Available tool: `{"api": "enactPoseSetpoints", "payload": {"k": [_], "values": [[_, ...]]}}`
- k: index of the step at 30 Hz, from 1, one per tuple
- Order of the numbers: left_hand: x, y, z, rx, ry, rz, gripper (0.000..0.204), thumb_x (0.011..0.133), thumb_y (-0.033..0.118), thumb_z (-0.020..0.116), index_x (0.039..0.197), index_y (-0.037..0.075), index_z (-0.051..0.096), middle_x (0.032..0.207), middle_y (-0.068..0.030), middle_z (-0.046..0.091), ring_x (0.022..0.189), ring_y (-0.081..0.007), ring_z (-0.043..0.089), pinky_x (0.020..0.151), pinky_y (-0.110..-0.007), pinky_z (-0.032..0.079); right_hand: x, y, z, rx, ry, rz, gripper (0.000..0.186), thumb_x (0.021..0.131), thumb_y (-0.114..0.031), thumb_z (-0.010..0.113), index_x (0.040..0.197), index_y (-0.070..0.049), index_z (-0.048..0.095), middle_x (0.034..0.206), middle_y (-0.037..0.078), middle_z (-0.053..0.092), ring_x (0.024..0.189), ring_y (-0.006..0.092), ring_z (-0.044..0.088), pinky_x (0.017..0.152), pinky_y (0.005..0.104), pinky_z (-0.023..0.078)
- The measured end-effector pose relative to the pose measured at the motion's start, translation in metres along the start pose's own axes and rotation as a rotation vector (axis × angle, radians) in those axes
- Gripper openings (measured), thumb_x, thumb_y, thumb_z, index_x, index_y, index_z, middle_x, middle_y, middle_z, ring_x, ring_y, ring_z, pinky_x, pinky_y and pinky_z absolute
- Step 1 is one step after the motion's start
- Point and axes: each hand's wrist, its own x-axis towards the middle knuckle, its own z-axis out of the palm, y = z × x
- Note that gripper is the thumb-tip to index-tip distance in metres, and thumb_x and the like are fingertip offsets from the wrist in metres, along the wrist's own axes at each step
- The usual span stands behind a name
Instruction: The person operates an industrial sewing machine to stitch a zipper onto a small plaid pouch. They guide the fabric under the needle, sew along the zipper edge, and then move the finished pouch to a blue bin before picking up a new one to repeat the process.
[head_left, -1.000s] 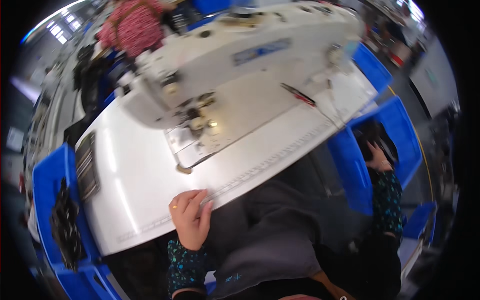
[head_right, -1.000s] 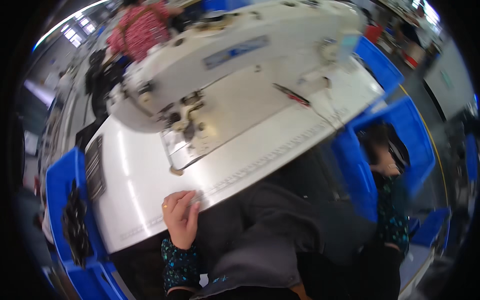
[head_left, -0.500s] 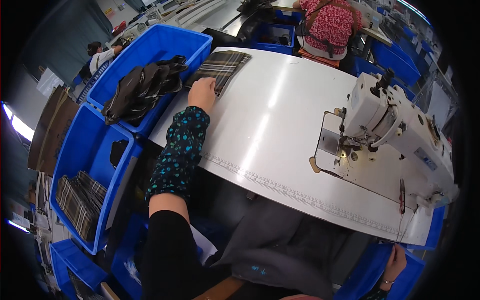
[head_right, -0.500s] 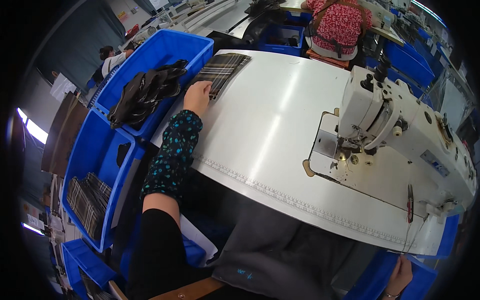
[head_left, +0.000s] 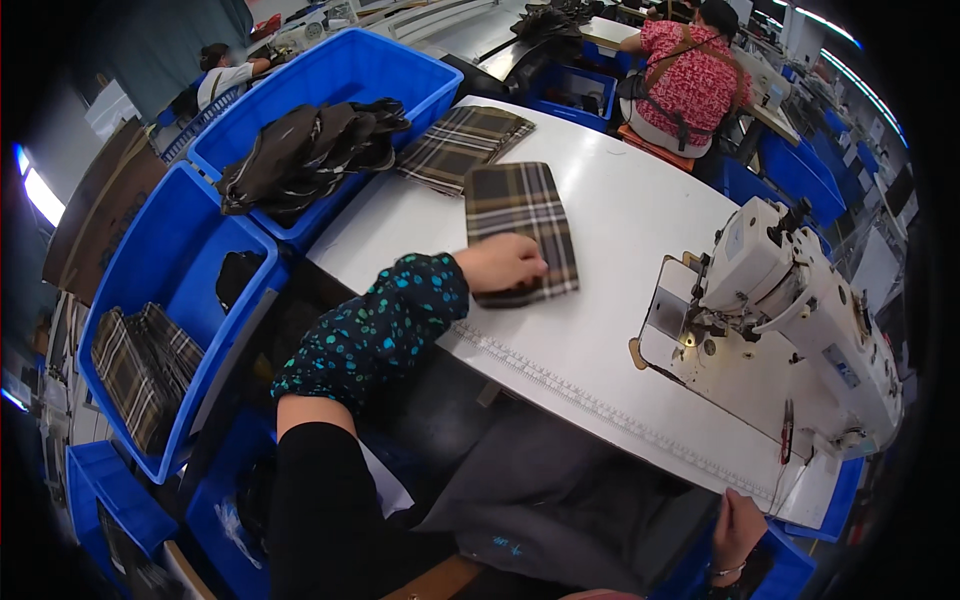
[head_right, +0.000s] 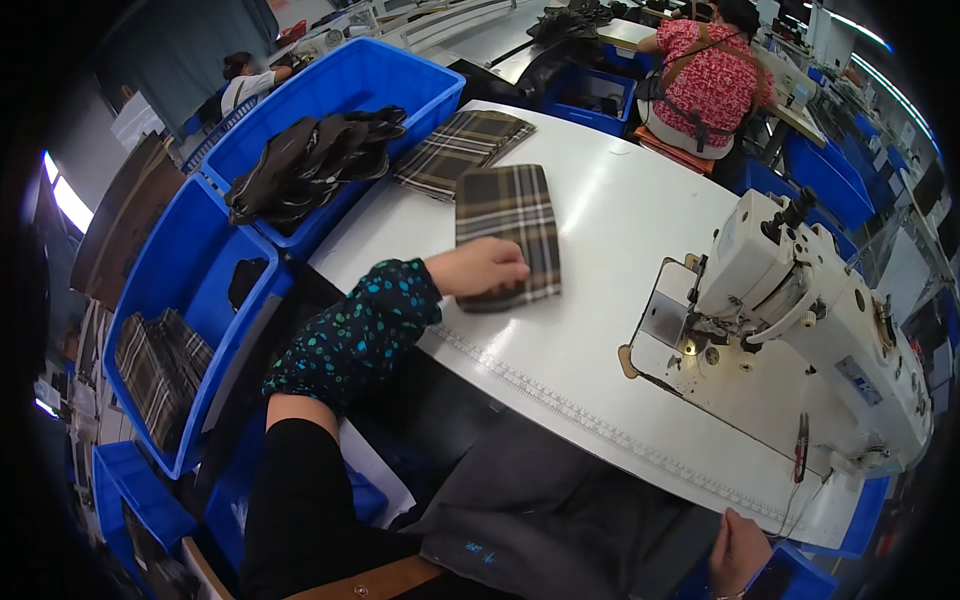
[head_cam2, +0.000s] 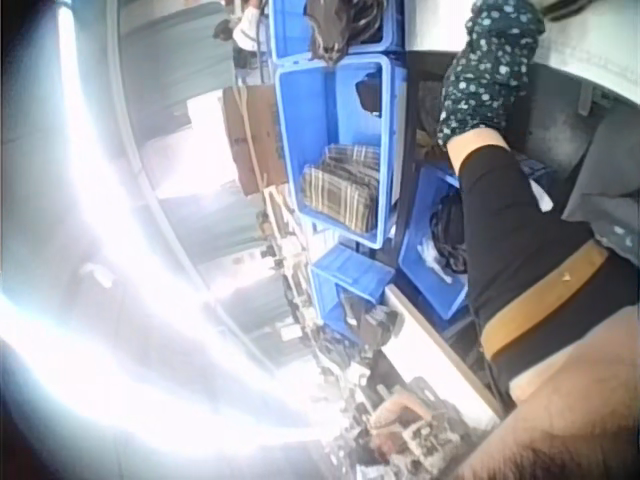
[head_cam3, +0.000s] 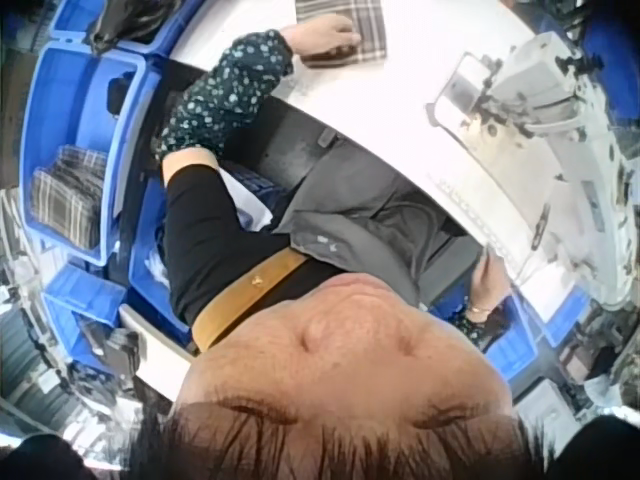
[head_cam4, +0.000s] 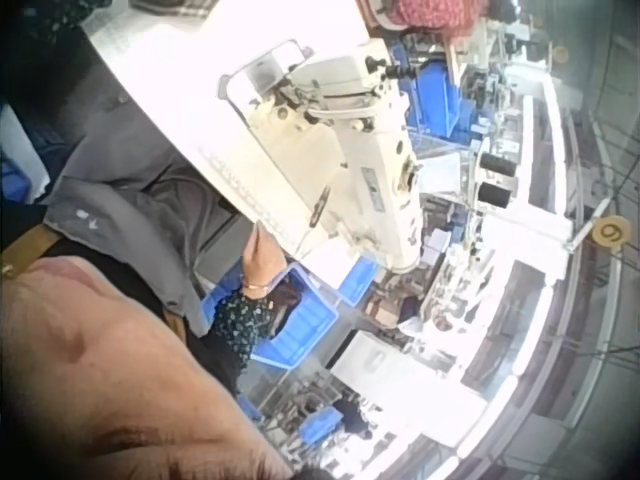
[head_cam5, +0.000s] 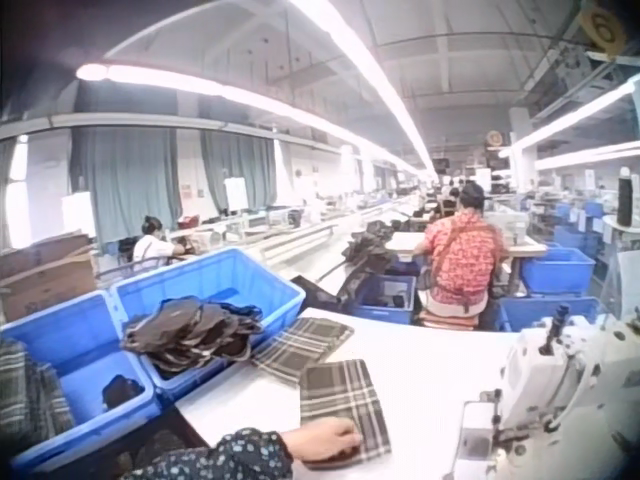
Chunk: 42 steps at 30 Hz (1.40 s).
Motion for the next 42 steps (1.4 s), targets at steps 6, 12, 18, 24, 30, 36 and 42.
{"api": "enactPoseSetpoints", "payload": {"k": [6,12,18,24,30,36,42], "values": [[-0.042,0.043,0.122,-0.691,-0.313,0.054,0.034,0.107,0.027,0.059,0.134,0.006,0.054,0.118,-0.0017,0.061,0.102,-0.0092,0.06,0.084,-0.026,0.055,0.106,-0.14,0.074,0.258,-0.038,-0.288,0.055,0.084,-0.011,0.077,0.137,-0.006,0.062,0.138,0.017,0.061,0.12,0.0374,0.06,0.104,0.051,0.047],[-0.075,0.035,0.03,0.211,0.514,0.629,0.035,0.091,0.014,0.075,0.122,0.004,0.062,0.122,-0.0142,0.065,0.113,-0.0318,0.063,0.098,-0.041,0.051,0.131,-0.154,0.113,0.149,-0.133,-0.287,0.05,0.089,-0.033,0.074,0.128,-0.003,0.066,0.143,0.019,0.06,0.132,0.0391,0.055,0.113,0.057,0.038],[-0.163,-0.024,-0.126,1.128,1.363,0.017,0.055,0.079,0.01,0.078,0.131,0.005,0.062,0.137,-0.0157,0.061,0.129,-0.035,0.056,0.104,-0.048,0.047,0.126,-0.11,0.113,0.114,-0.076,-0.147,0.035,0.092,-0.022,0.073,0.121,-0.002,0.066,0.141,0.016,0.064,0.133,0.0393,0.055,0.113,0.0545,0.04],[-0.228,-0.045,-0.206,0.686,1.502,-0.745,0.057,0.098,0.052,0.063,0.126,0.003,0.067,0.128,-0.0194,0.068,0.113,-0.0363,0.067,0.097,-0.047,0.053,0.135,-0.096,0.115,0.137,-0.103,-0.221,0.039,0.096,-0.013,0.068,0.134,-0.004,0.062,0.145,0.014,0.061,0.137,0.0378,0.053,0.115,0.0526,0.04],[-0.243,-0.065,-0.253,0.692,1.173,-0.997,0.052,0.099,0.053,0.061,0.108,0.003,0.075,0.114,-0.0175,0.076,0.106,-0.0374,0.072,0.089,-0.049,0.056,0.147,-0.098,0.113,0.188,-0.117,-0.264,0.037,0.098,-0.009,0.063,0.135,-0.005,0.062,0.148,0.013,0.058,0.14,0.0358,0.05,0.118,0.0533,0.035],[-0.245,-0.014,-0.245,0.965,1.793,-0.51,0.035,0.102,0.041,0.061,0.11,0.01,0.076,0.103,-0.0181,0.076,0.098,-0.0391,0.072,0.082,-0.049,0.056,0.147,-0.098,0.113,0.203,-0.131,-0.256,0.038,0.098,-0.006,0.061,0.136,-0.005,0.062,0.151,0.012,0.057,0.143,0.0353,0.048,0.119,0.0539,0.033],[-0.277,0.06,-0.224,0.721,1.615,0.275,0.026,0.107,0.02,0.058,0.113,0.0,0.072,0.087,-0.0063,0.073,0.078,-0.0132,0.067,0.073,-0.03,0.051,0.147,-0.1,0.116,0.215,-0.101,-0.269,0.038,0.098,-0.007,0.061,0.135,-0.005,0.061,0.149,0.013,0.058,0.141,0.0351,0.049,0.119,0.0539,0.033]]}}
